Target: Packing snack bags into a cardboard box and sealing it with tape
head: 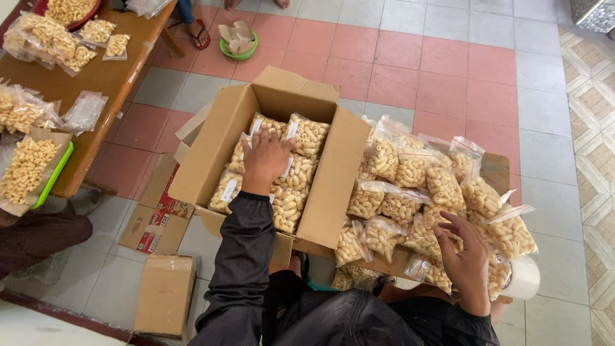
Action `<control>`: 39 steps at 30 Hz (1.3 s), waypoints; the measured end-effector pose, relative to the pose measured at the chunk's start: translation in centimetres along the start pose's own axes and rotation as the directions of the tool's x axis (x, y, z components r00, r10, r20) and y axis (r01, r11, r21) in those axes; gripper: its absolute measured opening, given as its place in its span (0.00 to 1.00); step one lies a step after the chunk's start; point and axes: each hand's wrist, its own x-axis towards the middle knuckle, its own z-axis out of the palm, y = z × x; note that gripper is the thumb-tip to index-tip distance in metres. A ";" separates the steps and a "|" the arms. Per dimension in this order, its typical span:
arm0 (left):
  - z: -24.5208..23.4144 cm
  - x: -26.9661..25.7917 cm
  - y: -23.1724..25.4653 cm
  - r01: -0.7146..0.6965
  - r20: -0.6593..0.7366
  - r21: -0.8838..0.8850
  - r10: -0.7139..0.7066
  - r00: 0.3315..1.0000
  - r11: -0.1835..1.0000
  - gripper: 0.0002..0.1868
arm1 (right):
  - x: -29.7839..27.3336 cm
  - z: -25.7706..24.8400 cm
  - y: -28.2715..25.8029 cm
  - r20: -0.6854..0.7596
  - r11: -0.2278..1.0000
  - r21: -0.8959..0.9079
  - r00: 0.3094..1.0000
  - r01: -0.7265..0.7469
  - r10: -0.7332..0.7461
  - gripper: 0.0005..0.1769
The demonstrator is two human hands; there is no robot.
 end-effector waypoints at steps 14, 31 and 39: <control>-1.2 -4.6 0.9 -0.031 0.031 0.004 0.031 0.999 1.000 0.46 | -0.5 -0.4 2.7 -0.137 0.994 0.107 0.991 0.020 -0.005 0.16; 6.0 -6.4 9.2 -0.478 0.154 0.464 0.464 0.872 0.745 0.40 | 3.2 0.9 0.2 -0.086 0.989 0.116 0.993 0.093 -0.084 0.15; 6.7 -5.7 8.5 -0.539 -0.012 0.270 0.563 0.826 0.798 0.30 | 5.9 9.2 2.2 0.067 0.874 -0.253 0.909 0.415 -0.412 0.19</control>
